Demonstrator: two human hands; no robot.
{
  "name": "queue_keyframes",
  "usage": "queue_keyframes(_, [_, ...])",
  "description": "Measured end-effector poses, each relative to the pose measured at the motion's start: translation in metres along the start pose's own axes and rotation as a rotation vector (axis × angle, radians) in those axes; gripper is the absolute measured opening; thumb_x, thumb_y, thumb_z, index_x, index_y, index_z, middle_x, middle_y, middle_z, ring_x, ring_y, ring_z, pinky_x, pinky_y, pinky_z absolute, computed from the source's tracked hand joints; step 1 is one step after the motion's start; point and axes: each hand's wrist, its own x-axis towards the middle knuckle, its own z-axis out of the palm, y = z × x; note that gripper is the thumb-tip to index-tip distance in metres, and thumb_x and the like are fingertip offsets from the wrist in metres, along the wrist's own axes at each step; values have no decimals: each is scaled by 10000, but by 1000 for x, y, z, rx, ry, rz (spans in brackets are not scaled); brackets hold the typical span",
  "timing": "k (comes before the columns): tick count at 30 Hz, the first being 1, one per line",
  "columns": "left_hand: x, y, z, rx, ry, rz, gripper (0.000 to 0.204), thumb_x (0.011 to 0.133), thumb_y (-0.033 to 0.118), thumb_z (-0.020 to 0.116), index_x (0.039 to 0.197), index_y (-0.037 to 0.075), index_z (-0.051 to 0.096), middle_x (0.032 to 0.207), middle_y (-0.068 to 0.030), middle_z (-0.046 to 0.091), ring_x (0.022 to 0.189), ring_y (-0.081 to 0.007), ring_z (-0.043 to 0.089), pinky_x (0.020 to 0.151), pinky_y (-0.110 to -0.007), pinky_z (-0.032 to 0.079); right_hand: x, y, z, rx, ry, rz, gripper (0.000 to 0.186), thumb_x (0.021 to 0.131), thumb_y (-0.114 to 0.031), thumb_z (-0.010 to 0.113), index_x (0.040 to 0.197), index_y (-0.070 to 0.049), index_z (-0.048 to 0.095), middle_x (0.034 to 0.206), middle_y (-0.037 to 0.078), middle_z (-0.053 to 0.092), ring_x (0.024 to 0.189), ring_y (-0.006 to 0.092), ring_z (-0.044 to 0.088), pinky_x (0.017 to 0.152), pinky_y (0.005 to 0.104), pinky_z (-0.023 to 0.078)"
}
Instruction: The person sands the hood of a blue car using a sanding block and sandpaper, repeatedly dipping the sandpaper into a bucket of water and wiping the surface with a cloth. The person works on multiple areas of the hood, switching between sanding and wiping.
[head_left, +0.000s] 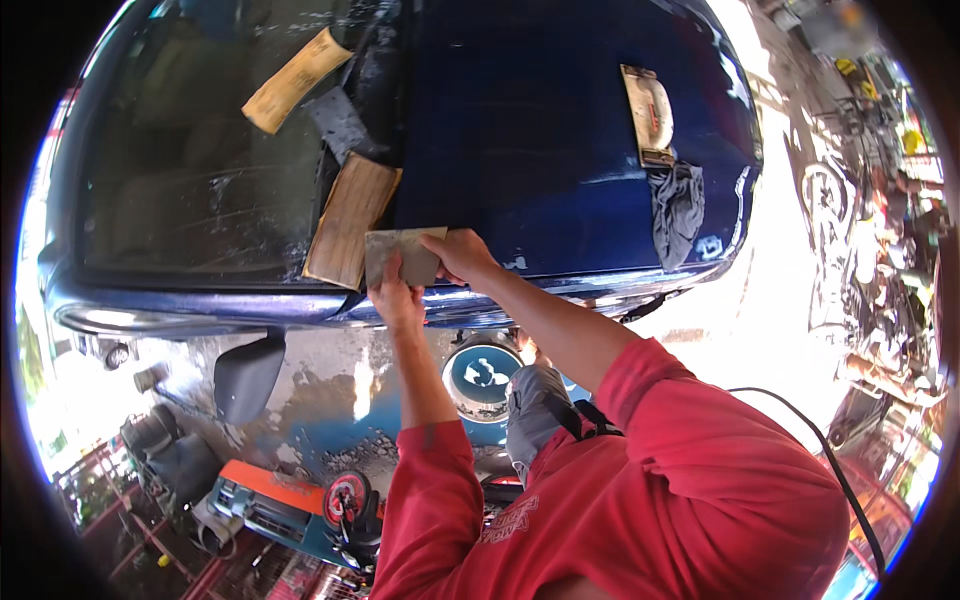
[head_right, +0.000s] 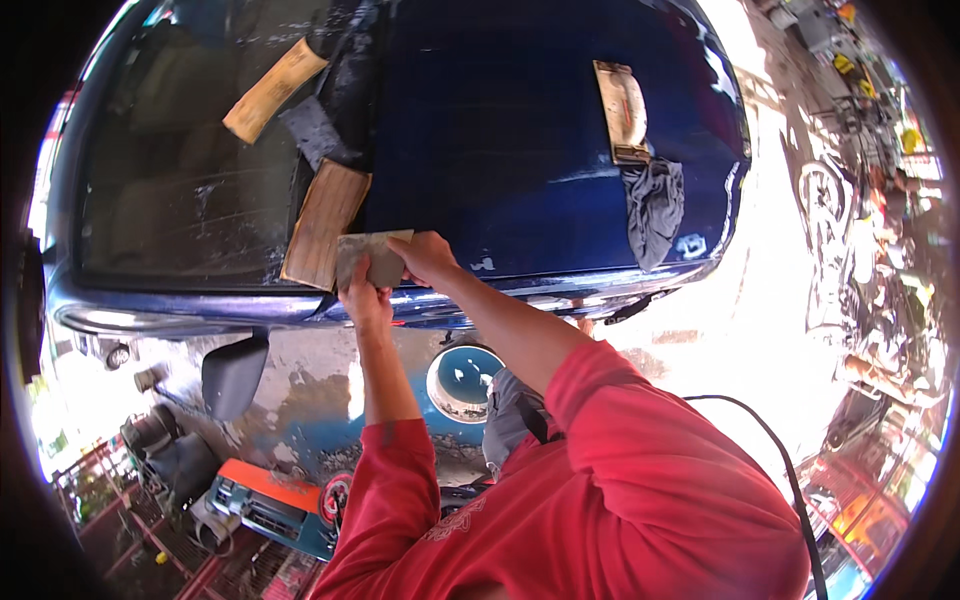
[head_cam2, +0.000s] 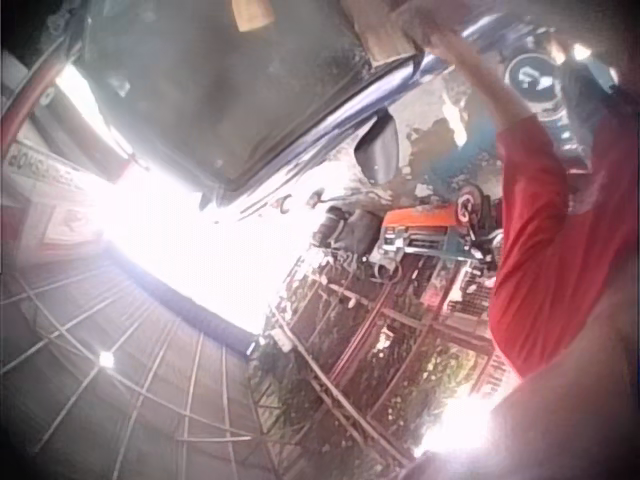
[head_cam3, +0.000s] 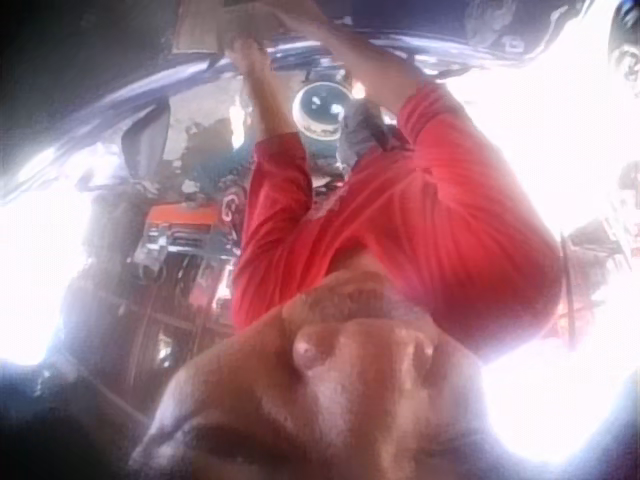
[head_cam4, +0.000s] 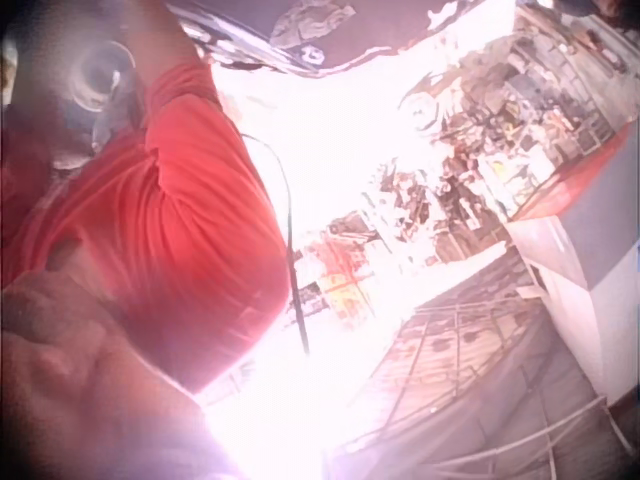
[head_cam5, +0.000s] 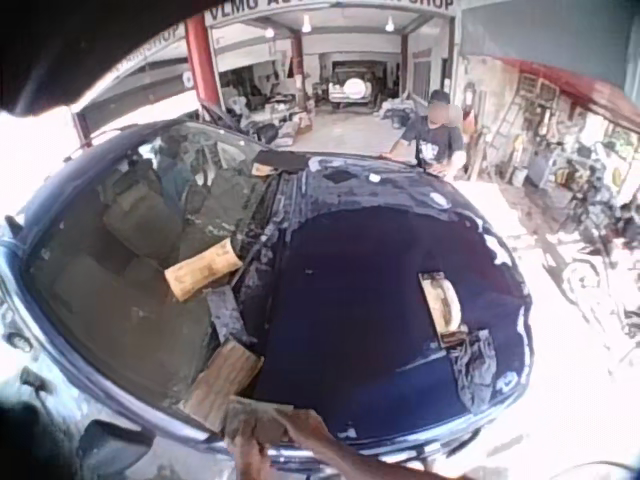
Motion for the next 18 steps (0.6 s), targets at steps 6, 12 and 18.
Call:
queue_keyframes(6, [-34, -11, -57, 224, 128, -63, 340, 929, 273, 855, 1154, 43, 743, 978, -33, 733, 702, -117, 655, 535, -243, 484, -127, 36, -190, -595, 846, -473, 360, 896, -365, 855, 1143, -117, 770, 1022, 77, 767, 870, 228, 734, 747, 365, 588])
queue_keyframes(12, [-92, -57, -69, 99, -149, -358, 466, 934, 212, 849, 1330, 34, 679, 1217, -76, 744, 1116, -230, 724, 996, -415, 597, -160, 104, -367, -964, 1164, -385, 940, 867, -525, 843, 1649, -228, 413, 1641, 282, 413, 1511, 491, 385, 1227, 546, 356])
queue_keyframes(18, [-151, -121, 31, 834, -378, 64, 522, 909, 251, 842, 1356, 16, 710, 1263, -187, 739, 1106, -295, 745, 900, -397, 609, -128, 126, -375, -922, 1065, -365, 1308, 773, -678, 858, 1730, -162, 131, 1742, 349, 95, 1613, 534, 131, 1273, 688, 174])
